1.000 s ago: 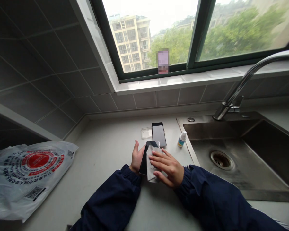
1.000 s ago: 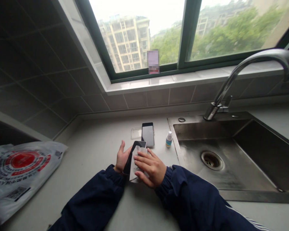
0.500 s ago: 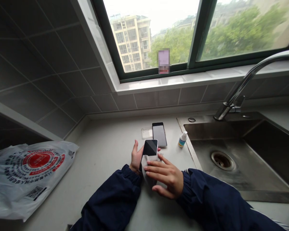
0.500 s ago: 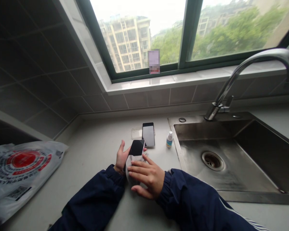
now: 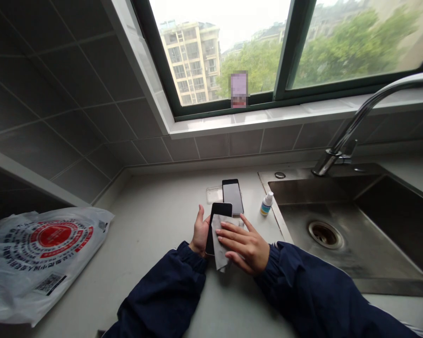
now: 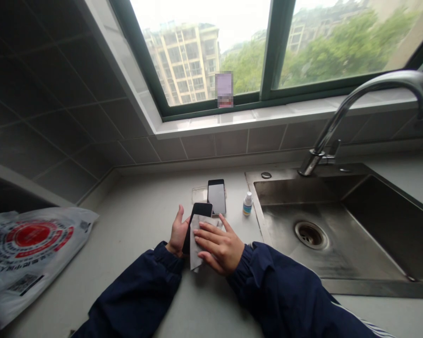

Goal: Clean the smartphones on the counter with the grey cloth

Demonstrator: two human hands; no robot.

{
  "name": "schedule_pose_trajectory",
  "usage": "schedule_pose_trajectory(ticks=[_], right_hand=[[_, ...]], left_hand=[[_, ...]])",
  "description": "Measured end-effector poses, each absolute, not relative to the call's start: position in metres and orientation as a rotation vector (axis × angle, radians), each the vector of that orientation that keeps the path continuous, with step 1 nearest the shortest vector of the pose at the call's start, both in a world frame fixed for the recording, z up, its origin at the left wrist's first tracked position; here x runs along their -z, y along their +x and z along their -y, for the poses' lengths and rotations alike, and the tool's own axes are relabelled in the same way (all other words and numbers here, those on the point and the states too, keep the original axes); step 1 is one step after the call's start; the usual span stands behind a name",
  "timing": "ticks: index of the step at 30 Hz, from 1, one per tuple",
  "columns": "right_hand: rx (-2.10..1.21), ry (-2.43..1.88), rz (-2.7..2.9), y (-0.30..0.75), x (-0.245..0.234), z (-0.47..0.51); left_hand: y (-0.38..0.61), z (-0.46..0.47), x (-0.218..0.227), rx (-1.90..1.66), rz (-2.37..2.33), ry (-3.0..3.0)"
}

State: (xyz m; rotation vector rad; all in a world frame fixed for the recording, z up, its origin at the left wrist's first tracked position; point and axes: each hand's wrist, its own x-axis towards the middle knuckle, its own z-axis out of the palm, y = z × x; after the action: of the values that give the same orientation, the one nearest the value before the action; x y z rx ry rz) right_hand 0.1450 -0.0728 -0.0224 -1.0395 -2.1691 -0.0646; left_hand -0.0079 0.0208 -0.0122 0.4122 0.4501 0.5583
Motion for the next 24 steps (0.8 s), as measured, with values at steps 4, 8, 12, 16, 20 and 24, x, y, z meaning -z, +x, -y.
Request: schedule_pose_trajectory(ticks=[4, 8, 12, 16, 20, 24], right_hand=[[0.089, -1.126, 2.161, 0.149, 0.024, 0.07], [0.135, -1.221, 2.163, 0.154, 0.027, 0.067], [0.161, -1.334, 2.129, 0.157, 0.03, 0.065], [0.185, -1.42, 2.107, 0.157, 0.032, 0.063], [0.189, -1.45, 2.102, 0.157, 0.034, 0.062], [0.158, -1.455, 2.089, 0.156, 0.037, 0.062]], left_hand=[[-0.008, -0.021, 0.014, -0.559, -0.416, 0.438], [-0.007, -0.02, 0.012, -0.528, -0.352, 0.451], [-0.005, -0.017, 0.009, -0.506, -0.353, 0.476], [-0.004, -0.015, 0.01, -0.5, -0.359, 0.518], [-0.003, -0.013, 0.013, -0.498, -0.349, 0.557], [-0.001, -0.01, 0.012, -0.511, -0.339, 0.574]])
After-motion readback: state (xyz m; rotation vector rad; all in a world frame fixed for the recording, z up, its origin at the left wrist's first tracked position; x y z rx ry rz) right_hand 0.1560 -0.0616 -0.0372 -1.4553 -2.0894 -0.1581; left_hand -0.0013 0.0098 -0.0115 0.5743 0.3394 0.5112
